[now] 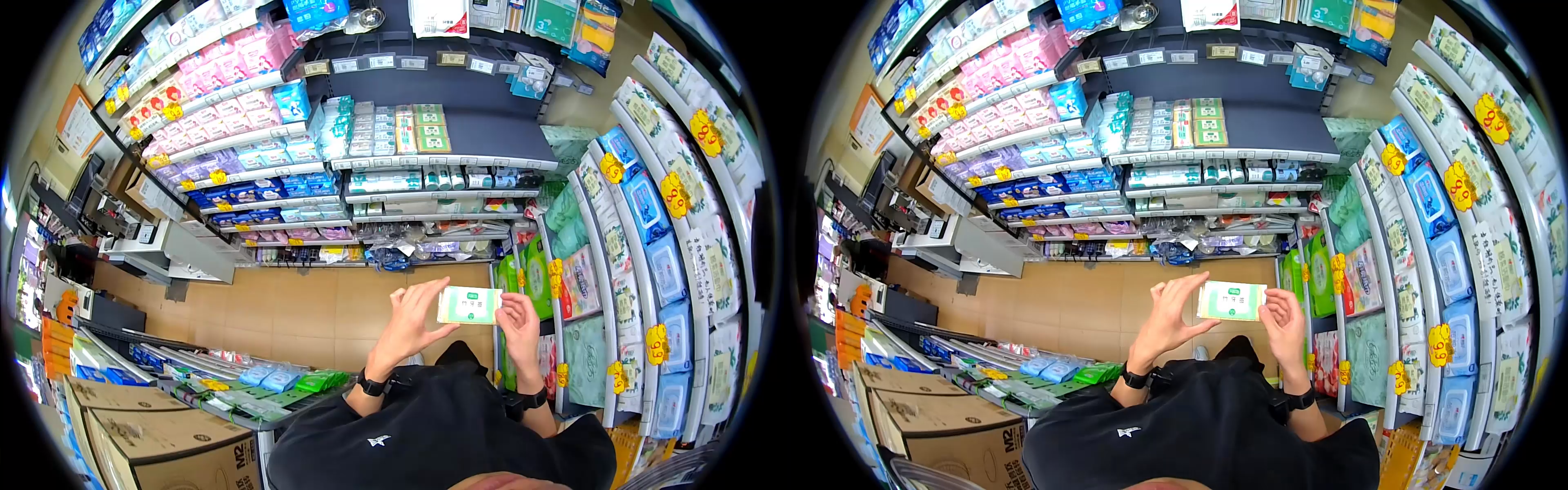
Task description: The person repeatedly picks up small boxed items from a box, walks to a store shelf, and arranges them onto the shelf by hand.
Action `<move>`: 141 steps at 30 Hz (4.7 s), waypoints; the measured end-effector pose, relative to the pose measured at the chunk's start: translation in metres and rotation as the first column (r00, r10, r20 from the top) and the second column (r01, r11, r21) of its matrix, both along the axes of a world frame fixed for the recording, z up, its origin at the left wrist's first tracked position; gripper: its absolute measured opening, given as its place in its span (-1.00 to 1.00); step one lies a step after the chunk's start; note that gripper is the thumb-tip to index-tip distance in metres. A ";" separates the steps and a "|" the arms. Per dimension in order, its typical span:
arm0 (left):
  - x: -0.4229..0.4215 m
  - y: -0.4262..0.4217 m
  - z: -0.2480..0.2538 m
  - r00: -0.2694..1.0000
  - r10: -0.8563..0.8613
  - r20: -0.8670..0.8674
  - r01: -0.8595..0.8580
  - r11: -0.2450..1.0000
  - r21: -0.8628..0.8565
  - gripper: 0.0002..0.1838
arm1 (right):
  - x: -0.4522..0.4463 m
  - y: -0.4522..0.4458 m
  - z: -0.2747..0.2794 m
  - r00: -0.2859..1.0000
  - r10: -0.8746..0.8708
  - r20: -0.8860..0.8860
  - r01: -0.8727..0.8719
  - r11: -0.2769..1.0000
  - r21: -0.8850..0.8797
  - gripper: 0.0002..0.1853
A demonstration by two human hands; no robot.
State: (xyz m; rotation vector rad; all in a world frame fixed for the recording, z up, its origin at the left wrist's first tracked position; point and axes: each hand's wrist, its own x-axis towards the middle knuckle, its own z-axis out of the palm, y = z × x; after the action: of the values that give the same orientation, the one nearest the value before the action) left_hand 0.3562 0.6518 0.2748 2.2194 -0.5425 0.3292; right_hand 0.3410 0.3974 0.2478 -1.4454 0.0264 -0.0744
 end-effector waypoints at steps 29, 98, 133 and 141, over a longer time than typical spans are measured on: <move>0.281 -0.054 -0.007 0.967 0.248 -0.055 -0.237 0.959 0.153 -0.19 | 0.340 -0.056 -0.016 0.929 0.357 -0.092 -0.367 0.921 -0.130 -0.53; 0.457 0.027 -0.008 0.976 0.058 -0.208 -0.136 0.915 -0.381 -0.70 | 0.490 0.030 -0.028 0.945 0.324 0.051 -0.326 0.945 0.019 -0.71; 0.236 -0.057 -0.014 0.899 0.094 -0.427 -0.318 0.810 -0.492 -0.67 | 0.284 -0.035 0.025 0.948 0.316 0.029 -0.316 0.949 -0.012 -0.66; 0.157 -0.031 -0.025 0.914 0.030 -0.405 -0.261 0.808 -0.528 -0.67 | 0.189 -0.015 0.021 0.961 0.276 0.028 -0.276 0.961 0.007 -0.64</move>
State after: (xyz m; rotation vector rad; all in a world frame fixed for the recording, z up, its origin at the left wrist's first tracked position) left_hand 0.5136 0.6213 0.2497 1.6655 -0.0326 0.1085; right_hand 0.5305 0.3823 0.2691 -1.4242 -0.1971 0.1354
